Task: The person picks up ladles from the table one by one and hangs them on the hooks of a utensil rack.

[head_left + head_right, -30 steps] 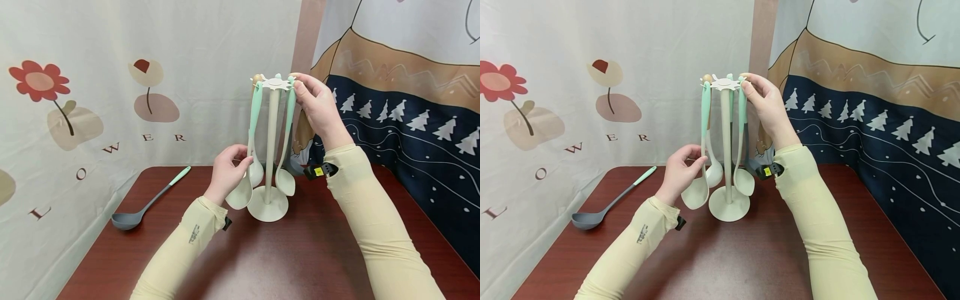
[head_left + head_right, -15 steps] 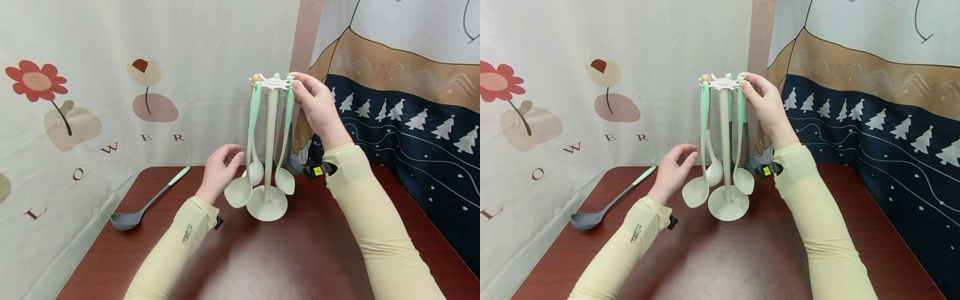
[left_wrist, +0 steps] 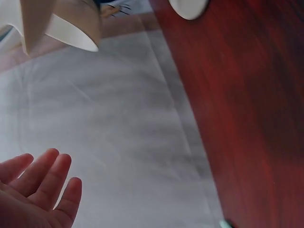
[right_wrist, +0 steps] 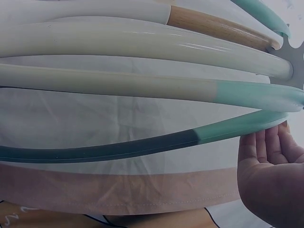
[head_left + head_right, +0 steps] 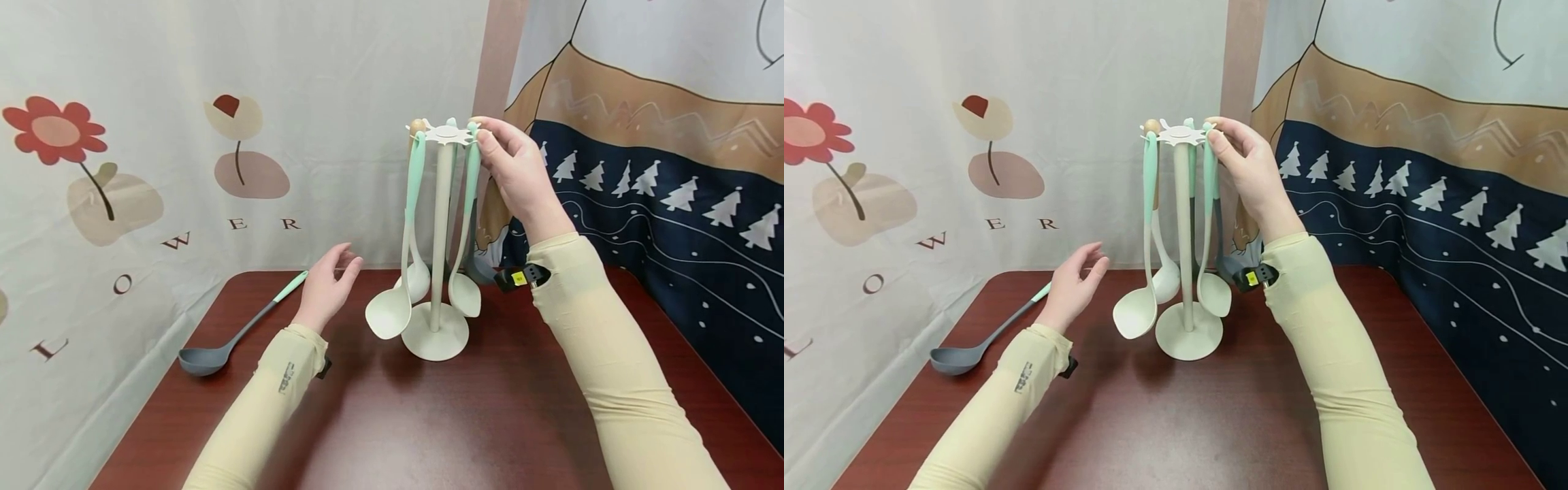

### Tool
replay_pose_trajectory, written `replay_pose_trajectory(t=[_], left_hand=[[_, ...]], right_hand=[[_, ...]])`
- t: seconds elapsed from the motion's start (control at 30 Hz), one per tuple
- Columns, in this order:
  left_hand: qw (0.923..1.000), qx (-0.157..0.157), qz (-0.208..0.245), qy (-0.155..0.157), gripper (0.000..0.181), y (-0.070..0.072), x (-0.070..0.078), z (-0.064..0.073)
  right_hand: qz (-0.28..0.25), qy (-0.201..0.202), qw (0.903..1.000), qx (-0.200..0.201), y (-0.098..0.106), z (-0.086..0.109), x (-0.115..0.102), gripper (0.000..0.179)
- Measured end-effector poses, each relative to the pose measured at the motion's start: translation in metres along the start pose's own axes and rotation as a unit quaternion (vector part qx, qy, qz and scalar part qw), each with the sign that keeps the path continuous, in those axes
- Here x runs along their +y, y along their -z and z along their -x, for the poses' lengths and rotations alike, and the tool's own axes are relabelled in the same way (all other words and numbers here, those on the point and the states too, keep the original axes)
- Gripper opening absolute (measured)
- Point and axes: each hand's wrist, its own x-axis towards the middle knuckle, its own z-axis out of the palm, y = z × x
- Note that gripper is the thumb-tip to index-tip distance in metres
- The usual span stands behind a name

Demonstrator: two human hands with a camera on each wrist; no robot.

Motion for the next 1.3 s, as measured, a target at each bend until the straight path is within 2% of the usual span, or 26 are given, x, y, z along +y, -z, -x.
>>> replay_pose_trajectory(t=[0.13, 0.3, 0.53, 0.67, 0.87, 1.03, 1.3], left_hand=[[0.9991, -0.016, -0.033, 0.022, 0.064, 0.004, -0.012, 0.002], [0.9946, -0.024, -0.096, 0.032, 0.073, 0.008, -0.031, 0.001], [0.9818, -0.022, -0.182, 0.048, 0.085, 0.016, -0.056, -0.001], [0.9740, -0.027, -0.217, 0.059, 0.091, 0.022, -0.070, -0.001], [0.9649, -0.035, -0.244, 0.090, 0.096, 0.033, -0.089, 0.003], [0.9573, -0.046, -0.257, 0.124, 0.102, 0.044, -0.100, 0.008], [0.9460, -0.061, -0.275, 0.161, 0.106, 0.056, -0.119, 0.011]], right_hand=[[-0.001, 0.000, 1.0000, -0.001, 0.000, 0.000, 0.000, 0.033], [-0.001, 0.000, 1.0000, 0.000, 0.000, 0.000, 0.000, 0.032], [0.001, 0.002, 1.0000, -0.002, 0.000, 0.000, 0.000, 0.034], [-0.001, -0.001, 1.0000, 0.000, 0.000, 0.000, 0.000, 0.034], [-0.003, -0.003, 1.0000, 0.000, -0.001, -0.001, 0.000, 0.033], [-0.006, -0.002, 1.0000, -0.001, -0.002, -0.001, 0.001, 0.034], [0.001, -0.001, 1.0000, 0.000, -0.002, 0.001, 0.000, 0.035]])
